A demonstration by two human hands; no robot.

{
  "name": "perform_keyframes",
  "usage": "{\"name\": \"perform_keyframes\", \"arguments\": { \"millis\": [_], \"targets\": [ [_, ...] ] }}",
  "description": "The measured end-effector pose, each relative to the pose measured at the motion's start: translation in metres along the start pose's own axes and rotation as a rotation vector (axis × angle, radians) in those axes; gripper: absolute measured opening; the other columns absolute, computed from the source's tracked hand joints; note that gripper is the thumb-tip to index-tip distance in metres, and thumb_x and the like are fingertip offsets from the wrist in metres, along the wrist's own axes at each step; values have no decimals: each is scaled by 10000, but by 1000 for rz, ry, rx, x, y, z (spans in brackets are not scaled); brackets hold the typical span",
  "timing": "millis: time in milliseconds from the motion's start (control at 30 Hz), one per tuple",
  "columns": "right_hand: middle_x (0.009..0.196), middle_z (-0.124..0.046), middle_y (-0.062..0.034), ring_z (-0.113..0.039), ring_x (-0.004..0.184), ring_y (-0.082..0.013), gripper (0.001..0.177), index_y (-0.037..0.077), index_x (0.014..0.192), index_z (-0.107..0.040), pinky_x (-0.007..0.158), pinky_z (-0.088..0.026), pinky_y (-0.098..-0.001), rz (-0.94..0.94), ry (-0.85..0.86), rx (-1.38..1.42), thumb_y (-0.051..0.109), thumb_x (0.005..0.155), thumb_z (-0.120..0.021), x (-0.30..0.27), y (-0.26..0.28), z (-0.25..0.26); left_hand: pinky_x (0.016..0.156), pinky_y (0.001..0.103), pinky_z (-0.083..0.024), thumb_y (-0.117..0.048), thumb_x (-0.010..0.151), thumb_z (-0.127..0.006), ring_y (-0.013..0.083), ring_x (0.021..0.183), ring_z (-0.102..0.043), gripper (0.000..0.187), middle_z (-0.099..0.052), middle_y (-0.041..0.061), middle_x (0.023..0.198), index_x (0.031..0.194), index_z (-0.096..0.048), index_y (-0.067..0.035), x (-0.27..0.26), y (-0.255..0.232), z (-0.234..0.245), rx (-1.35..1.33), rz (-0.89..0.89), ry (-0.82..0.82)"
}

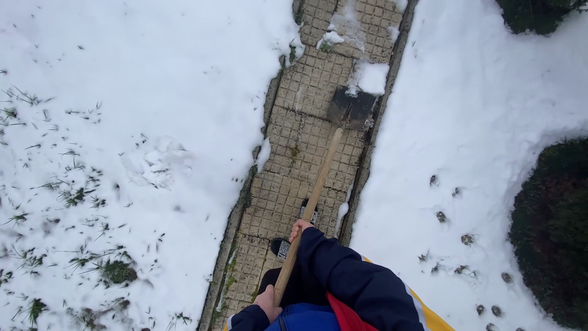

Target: Clearing snow from a tiled walkway using a shovel

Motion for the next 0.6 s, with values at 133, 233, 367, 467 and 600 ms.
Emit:
{"name": "perform_keyframes", "arguments": {
  "millis": [133, 233, 367, 467, 600],
  "targets": [
    [487, -350, 74, -348, 409, -118, 298, 199, 553, -413, 490, -382, -325, -59, -3, 91, 128, 812, -543, -27, 11, -26, 790, 456, -580, -281, 825, -703, 348, 919, -702, 398, -672, 144, 1020, 1078, -423, -153, -34, -42, 37, 27, 89, 20],
    [476, -333, 57, -374, 418, -143, 306, 197, 523, -421, 507, -431, -347, -38, 91, 66, 156, 798, -548, 14, 15, -15, 697, 466, -582, -277, 838, -711, 347, 849, -699, 415, -658, 151, 978, 1088, -404, -149, -39, -49, 52, 34, 109, 20],
    [467, -379, 69, -378, 409, -127, 335, 194, 525, -436, 483, -396, -332, -15, 126, 117, 144, 841, -536, 25, 31, -22, 357, 319, -571, -144, 905, -622, 210, 415, -650, 370, -660, 189, 1050, 1206, -408, -121, -85, -99, 96, -87, 193, 94],
    [497, -385, 77, -388, 424, -127, 314, 193, 555, -437, 516, -436, -350, 11, 146, 113, 129, 839, -555, 44, 34, -15, 409, 331, -588, -125, 924, -581, 202, 457, -677, 743, -648, 228, 1131, 1544, -173, -82, -92, -105, 105, -74, 157, 119],
    [510, -455, -1, -455, 447, -163, 416, 149, 567, -489, 519, -480, -345, 154, 160, 78, 201, 959, -618, 15, 40, -31, 387, 345, -541, -62, 862, -585, 200, 384, -611, 404, -686, 146, 683, 1201, -366, -79, -84, -106, 106, -207, 60, 111]
  ]
}}
Point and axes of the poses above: each hand's wrist, its own x-axis towards the middle knuckle, its own z-axis out of the back of the hand, y = z × x, the point moved 5 cm from there along x, towards the middle knuckle
